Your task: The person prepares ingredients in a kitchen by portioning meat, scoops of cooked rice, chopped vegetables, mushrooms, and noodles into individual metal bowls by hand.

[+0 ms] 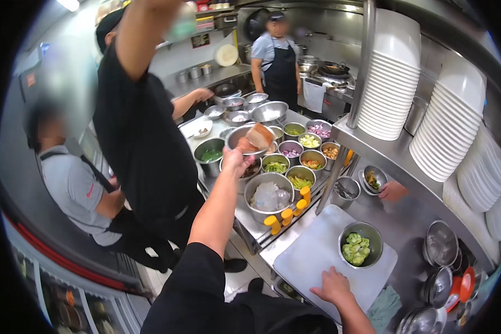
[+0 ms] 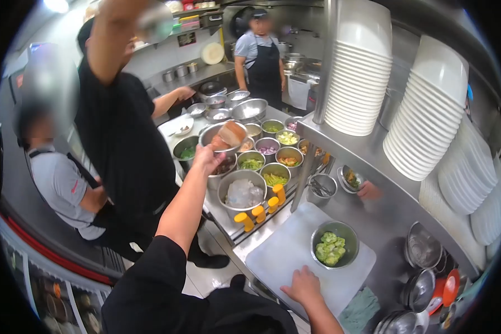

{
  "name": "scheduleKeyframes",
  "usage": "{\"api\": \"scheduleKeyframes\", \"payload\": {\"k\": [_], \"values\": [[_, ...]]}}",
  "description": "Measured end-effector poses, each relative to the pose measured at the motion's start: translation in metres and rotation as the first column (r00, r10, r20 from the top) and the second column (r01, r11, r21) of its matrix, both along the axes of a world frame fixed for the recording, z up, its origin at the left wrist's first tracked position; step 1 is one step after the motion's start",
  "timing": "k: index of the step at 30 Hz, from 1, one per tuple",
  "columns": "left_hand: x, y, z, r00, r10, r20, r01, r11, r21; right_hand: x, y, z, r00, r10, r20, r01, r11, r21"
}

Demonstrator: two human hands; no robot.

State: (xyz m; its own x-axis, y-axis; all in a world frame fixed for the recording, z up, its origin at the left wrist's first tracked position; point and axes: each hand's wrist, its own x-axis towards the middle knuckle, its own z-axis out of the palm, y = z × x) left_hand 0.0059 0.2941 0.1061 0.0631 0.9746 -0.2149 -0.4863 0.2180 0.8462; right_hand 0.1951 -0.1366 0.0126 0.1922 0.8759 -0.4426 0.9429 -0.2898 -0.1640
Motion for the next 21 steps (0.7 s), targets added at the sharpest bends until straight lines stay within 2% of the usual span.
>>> {"api": "scheduleKeyframes", "payload": {"k": [5,8,10,12,13,14,16,18,21], "values": [[-0.004,0.143,-0.022,0.991,0.130,0.027,-0.132,0.989,0.061,-0.009,0.004,-0.014,0.995,-0.098,0.016,0.097,0.995,0.024],[-0.013,0.215,-0.036,0.970,0.241,-0.020,-0.240,0.971,0.017,-0.016,-0.001,-0.015,0.991,-0.133,0.027,0.131,0.989,0.076],[-0.020,0.261,-0.044,0.958,0.286,0.020,-0.285,0.958,-0.028,-0.018,-0.002,-0.014,0.990,-0.130,0.060,0.119,0.980,0.158],[-0.034,0.307,-0.055,0.980,0.174,0.101,-0.176,0.984,0.009,-0.022,-0.001,-0.013,0.985,-0.170,0.041,0.161,0.974,0.162],[-0.029,0.306,-0.047,0.958,0.279,0.069,-0.280,0.960,0.003,-0.025,-0.001,-0.013,0.983,-0.180,0.043,0.171,0.972,0.160],[-0.037,0.319,-0.049,0.965,0.248,0.082,-0.249,0.968,0.012,-0.027,0.000,-0.012,0.982,-0.185,0.047,0.175,0.972,0.157],[-0.047,0.344,-0.056,0.946,0.324,-0.005,-0.324,0.946,0.009,-0.028,0.005,-0.008,0.969,-0.245,-0.023,0.246,0.962,0.116],[-0.057,0.358,-0.058,0.954,0.295,-0.058,-0.294,0.956,0.018,-0.029,0.004,-0.014,0.945,-0.314,-0.093,0.321,0.944,0.076],[-0.064,0.364,-0.062,0.939,0.328,-0.101,-0.326,0.945,0.038,-0.027,0.012,-0.007,0.947,-0.311,-0.083,0.314,0.949,0.025]]}}
